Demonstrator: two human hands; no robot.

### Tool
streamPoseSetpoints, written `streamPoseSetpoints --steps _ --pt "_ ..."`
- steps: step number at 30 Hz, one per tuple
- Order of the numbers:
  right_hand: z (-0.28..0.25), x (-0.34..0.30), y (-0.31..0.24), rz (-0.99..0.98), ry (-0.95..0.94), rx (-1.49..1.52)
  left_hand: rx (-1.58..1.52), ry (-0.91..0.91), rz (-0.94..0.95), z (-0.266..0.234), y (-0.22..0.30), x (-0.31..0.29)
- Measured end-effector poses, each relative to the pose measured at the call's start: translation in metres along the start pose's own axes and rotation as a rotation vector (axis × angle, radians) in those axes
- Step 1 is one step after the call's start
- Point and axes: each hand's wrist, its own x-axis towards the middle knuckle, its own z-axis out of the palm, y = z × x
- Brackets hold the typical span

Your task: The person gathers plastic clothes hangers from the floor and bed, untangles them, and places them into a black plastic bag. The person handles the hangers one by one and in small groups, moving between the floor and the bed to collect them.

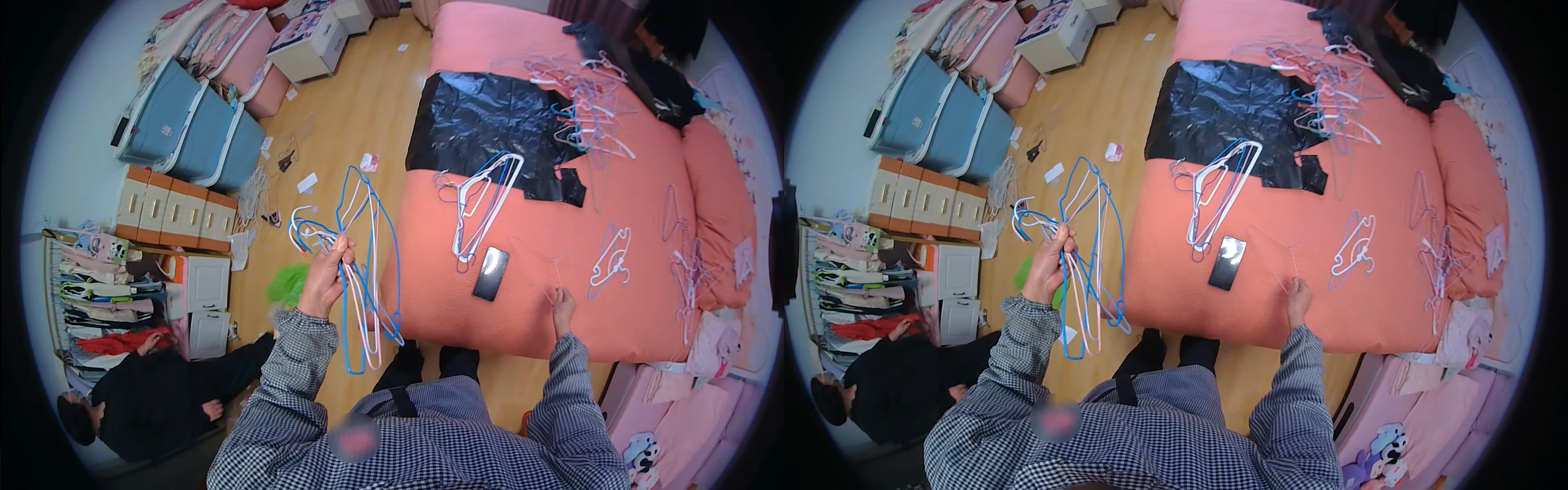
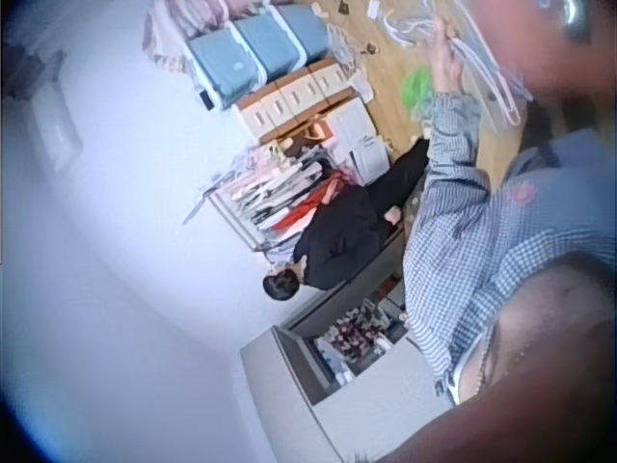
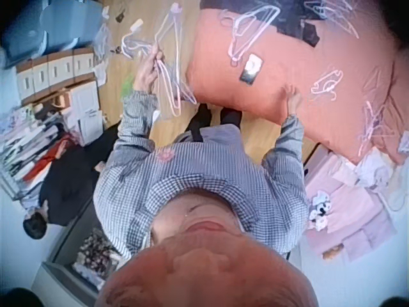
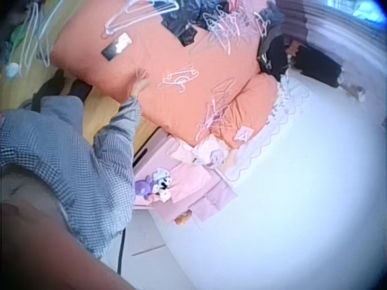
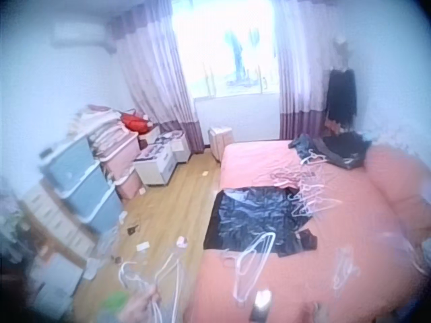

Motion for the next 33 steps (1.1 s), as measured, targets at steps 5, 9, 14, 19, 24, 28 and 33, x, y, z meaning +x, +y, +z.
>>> streamPoseSetpoints --steps 5,9,14,19,24,28,33 --pt "0.045 -0.027 -0.006 0.193 -0.168 -0.658 0.002 0.111 -0.029 0.008 -0.02 0.008" --pt "0.049 -0.013 -0.061 -0.06 -0.261 -0.28 -0.004 0.12 -0.031 0.037 -0.018 0.021" --pt "0.063 -0.042 -0.259 -0.403 -0.637 0.569 0.049 0.056 -0.086 0.056 -0.011 0.02" --pt "0.042 -0.034 -0.417 -1.095 -0.419 0.457 0.093 -0.053 -0.088 0.074 0.01 0.007" --pt "0.039 -0.004 -0.466 -1.656 -0.359 0.369 0.217 -0.135 -0.08 0.075 0.034 -0.013" --pt "0.014 -0.005 -0.478 -1.859 -0.43 0.208 0.221 -0.178 0.018 0.057 0.019 -0.023" --pt "-0.076 -0.004 -0.444 -1.58 -0.803 -0.108 0.237 0.097 0.049 0.02 0.032 -0.017"
